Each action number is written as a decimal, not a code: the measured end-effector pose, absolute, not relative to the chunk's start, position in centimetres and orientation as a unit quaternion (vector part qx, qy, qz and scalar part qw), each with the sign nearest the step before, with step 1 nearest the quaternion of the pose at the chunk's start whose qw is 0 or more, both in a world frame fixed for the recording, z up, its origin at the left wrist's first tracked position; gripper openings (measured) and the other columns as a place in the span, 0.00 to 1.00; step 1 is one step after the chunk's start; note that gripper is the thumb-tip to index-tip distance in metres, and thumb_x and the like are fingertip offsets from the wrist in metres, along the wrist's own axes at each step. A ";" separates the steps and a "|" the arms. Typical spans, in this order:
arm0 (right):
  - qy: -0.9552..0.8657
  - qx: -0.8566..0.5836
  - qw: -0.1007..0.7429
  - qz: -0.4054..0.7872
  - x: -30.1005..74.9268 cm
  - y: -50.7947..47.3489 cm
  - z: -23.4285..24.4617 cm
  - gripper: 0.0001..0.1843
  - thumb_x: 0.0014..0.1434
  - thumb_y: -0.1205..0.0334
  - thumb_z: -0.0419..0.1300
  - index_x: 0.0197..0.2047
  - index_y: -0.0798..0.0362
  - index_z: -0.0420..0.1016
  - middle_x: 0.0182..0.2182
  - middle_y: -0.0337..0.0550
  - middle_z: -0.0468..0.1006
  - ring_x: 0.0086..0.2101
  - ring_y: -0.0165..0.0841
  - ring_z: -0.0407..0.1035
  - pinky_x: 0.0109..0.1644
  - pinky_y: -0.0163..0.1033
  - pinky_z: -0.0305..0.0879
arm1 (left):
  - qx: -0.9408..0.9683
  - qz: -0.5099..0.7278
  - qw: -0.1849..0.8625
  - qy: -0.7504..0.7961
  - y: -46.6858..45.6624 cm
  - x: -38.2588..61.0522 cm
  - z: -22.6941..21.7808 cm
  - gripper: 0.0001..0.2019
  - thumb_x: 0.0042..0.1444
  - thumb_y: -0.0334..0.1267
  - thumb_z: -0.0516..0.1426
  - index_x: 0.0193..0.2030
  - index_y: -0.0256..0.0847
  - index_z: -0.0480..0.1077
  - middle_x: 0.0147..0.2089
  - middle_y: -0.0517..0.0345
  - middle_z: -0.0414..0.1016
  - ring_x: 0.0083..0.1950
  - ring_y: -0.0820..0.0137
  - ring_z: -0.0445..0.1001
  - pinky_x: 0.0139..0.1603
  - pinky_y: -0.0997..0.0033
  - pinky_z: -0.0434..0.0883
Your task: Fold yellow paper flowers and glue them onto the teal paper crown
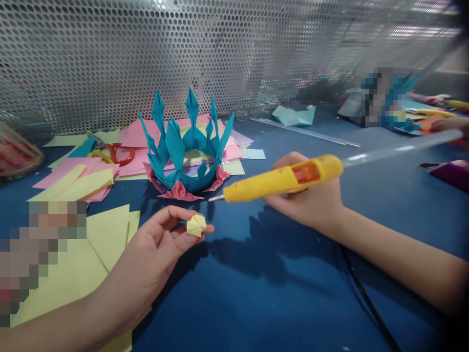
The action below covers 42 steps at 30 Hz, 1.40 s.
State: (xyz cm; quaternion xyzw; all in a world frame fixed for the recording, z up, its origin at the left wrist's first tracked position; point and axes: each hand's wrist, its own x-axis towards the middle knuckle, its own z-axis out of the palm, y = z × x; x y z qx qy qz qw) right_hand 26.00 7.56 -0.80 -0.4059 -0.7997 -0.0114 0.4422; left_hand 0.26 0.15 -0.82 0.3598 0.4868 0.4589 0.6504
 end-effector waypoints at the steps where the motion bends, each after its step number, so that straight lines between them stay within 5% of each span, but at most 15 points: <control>1: -0.781 -0.432 0.450 -0.013 26.3 8.0 -0.7 0.10 0.49 0.62 0.66 0.28 0.46 0.66 0.21 0.36 0.74 0.20 0.33 0.68 0.21 0.37 0.61 | 0.360 0.455 0.651 0.490 0.1 0.2 -0.7 0.09 0.51 0.40 0.71 0.34 0.46 0.76 0.37 0.64 0.80 0.43 0.74 0.79 0.47 0.82 0.73; 8: -0.704 -0.550 0.423 0.154 31.1 13.2 -1.7 0.07 0.63 0.59 0.62 0.40 0.53 0.70 0.23 0.40 0.74 0.16 0.28 0.64 0.17 0.35 0.61 | 0.359 0.441 0.665 0.484 0.1 0.2 -0.5 0.07 0.53 0.38 0.70 0.34 0.46 0.76 0.38 0.64 0.81 0.45 0.73 0.78 0.48 0.81 0.72; 15: -0.722 -0.576 0.375 0.070 34.6 14.5 -1.8 0.20 0.49 0.54 0.73 0.18 0.51 0.69 0.11 0.35 0.63 0.13 0.26 0.55 0.15 0.35 0.46 | 0.407 0.446 0.657 0.451 0.1 0.2 -0.3 0.11 0.49 0.42 0.72 0.39 0.52 0.80 0.40 0.63 0.80 0.45 0.73 0.77 0.43 0.85 0.72; 18: -0.714 -0.562 0.417 0.005 32.1 12.7 -1.0 0.17 0.47 0.57 0.74 0.28 0.50 0.69 0.21 0.38 0.68 0.21 0.30 0.63 0.21 0.35 0.56 | 0.389 0.430 0.675 0.456 0.0 0.1 -0.2 0.07 0.52 0.42 0.71 0.38 0.51 0.80 0.40 0.62 0.82 0.46 0.71 0.78 0.47 0.80 0.74; 20: -0.748 -0.487 0.446 -0.064 28.9 10.6 -0.6 0.11 0.55 0.61 0.69 0.35 0.49 0.69 0.30 0.42 0.73 0.29 0.34 0.69 0.30 0.37 0.66 | 0.372 0.423 0.692 0.452 0.0 0.1 -0.1 0.06 0.53 0.41 0.70 0.37 0.48 0.80 0.38 0.60 0.83 0.45 0.68 0.80 0.49 0.75 0.75; 26: -0.903 -0.134 0.402 -0.073 21.6 4.5 0.1 0.05 0.66 0.69 0.55 0.43 0.53 0.70 0.33 0.45 0.78 0.32 0.32 0.73 0.36 0.37 0.74 | 0.383 0.407 0.736 0.382 -0.1 0.3 -0.2 0.06 0.52 0.41 0.71 0.34 0.46 0.80 0.33 0.62 0.83 0.37 0.73 0.80 0.44 0.78 0.74; 34: -0.860 -0.080 0.499 -0.063 21.2 2.5 0.0 0.09 0.58 0.77 0.58 0.32 0.55 0.74 0.27 0.43 0.80 0.29 0.30 0.74 0.33 0.36 0.76 | 0.376 0.381 0.769 0.350 -0.4 0.4 -0.5 0.11 0.49 0.44 0.72 0.32 0.42 0.78 0.28 0.64 0.80 0.31 0.79 0.75 0.35 0.85 0.70; 42: -0.872 -0.060 0.477 -0.085 20.9 2.8 0.4 0.10 0.61 0.76 0.57 0.34 0.59 0.79 0.27 0.44 0.82 0.29 0.31 0.75 0.33 0.36 0.76 | 0.361 0.379 0.778 0.348 -0.3 0.4 -0.5 0.11 0.49 0.43 0.72 0.32 0.42 0.78 0.27 0.64 0.78 0.30 0.77 0.74 0.33 0.83 0.68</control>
